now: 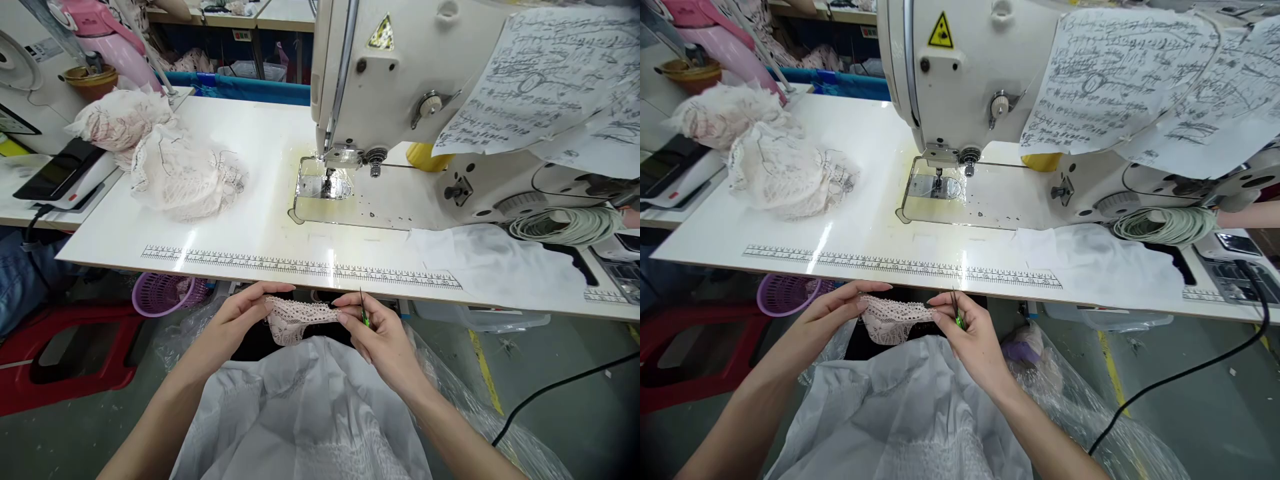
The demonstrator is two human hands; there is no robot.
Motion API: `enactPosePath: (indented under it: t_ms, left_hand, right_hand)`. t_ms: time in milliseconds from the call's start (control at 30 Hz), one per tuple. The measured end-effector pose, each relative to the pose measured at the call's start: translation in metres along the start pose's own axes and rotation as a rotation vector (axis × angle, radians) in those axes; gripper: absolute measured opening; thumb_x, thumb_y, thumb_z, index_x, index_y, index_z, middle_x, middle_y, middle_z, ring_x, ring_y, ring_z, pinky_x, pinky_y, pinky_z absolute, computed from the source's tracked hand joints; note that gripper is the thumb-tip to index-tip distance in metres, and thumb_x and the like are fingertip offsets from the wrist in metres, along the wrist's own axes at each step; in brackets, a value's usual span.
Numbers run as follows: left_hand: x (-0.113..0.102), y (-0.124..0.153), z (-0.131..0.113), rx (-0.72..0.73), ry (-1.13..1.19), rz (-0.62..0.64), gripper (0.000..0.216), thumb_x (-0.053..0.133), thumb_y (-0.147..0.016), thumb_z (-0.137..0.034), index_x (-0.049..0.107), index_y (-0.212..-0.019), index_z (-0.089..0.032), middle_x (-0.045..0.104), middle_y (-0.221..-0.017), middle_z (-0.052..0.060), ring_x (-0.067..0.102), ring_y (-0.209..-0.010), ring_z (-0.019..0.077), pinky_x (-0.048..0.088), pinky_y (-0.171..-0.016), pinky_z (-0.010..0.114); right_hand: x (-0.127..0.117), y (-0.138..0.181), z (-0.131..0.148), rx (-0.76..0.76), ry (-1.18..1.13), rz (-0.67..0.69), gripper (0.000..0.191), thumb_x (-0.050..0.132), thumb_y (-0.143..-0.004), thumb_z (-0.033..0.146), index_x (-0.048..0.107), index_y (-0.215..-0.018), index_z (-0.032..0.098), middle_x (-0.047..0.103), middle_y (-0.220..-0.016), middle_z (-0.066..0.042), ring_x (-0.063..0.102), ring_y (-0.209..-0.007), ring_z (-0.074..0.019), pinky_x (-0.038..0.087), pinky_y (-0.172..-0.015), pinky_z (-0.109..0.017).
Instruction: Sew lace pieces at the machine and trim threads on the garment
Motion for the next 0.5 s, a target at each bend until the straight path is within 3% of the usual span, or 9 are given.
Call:
enactPosePath:
  t_ms: [500]
  left_hand:
    - [0.0001, -0.0005, 0.0044, -0.019, 0.066, 0.010, 0.029, 0.051, -0.098, -0.040, 0.063, -0.123, -0.033, 0.059, -0.133, -0.001, 0.051, -0.124, 0.0223, 0.040, -0.099, 0.029]
  right_hand:
    - [0.0006, 0.0004, 0.0009, 0.008, -0.004, 0.012, 0.022, 0.063, -0.089, 0.041, 0.063, -0.097, 0.020, 0.061, -0.079, 0.001, 0.028, -0.036, 0.0005, 0.022, -0.037, -0.021]
Point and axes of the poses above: each hand's wrist, its own y-axis away from the middle knuckle, its own x-axis out of the palm, z = x × y, the point moved 5 cm from there along -y, towards the middle knuckle
